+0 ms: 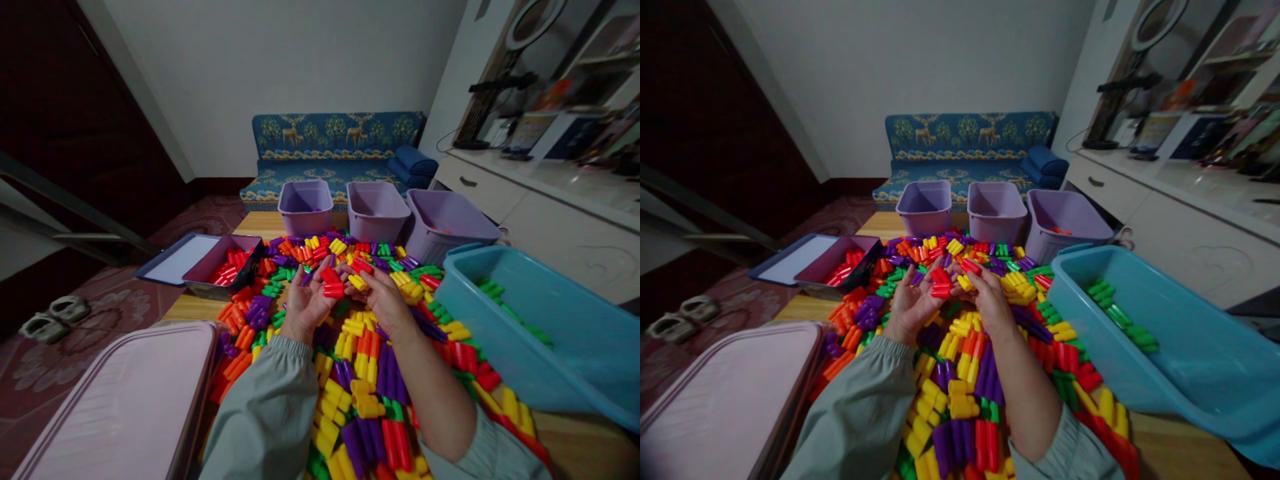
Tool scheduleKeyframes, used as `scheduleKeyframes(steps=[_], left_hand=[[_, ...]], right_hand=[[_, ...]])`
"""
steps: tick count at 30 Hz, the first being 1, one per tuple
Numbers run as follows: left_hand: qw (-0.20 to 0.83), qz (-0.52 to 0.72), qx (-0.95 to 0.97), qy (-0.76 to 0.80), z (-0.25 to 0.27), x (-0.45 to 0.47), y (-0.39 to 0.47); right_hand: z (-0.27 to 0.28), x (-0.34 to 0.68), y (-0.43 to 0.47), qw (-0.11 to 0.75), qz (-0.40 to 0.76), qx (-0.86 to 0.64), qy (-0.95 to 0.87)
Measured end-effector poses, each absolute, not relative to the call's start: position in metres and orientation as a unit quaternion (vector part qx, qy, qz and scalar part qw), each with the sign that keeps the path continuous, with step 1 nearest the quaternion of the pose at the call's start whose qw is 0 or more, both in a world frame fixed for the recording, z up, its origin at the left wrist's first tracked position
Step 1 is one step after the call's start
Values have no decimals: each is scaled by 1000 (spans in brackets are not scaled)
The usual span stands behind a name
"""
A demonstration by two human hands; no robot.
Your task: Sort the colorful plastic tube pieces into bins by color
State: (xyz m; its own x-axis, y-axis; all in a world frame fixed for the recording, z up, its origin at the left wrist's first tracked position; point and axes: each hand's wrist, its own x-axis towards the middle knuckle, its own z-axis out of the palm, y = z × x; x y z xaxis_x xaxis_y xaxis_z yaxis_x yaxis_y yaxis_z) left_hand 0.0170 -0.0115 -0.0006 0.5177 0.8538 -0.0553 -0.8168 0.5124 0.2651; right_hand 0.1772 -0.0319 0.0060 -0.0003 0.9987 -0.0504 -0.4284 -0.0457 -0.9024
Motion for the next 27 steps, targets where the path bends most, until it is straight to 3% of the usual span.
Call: scheduleKeyframes(steps=[11,16,27], left_hand=[[864,467,135,126,5,19,-16],[869,463,133,116,5,18,-16],[868,457,154,116,0,16,-13]], right_hand=[[5,174,-31,577,451,-483,-480],[10,174,-33,606,436,-478,-462],[1,183,-29,568,430,-515,-476]])
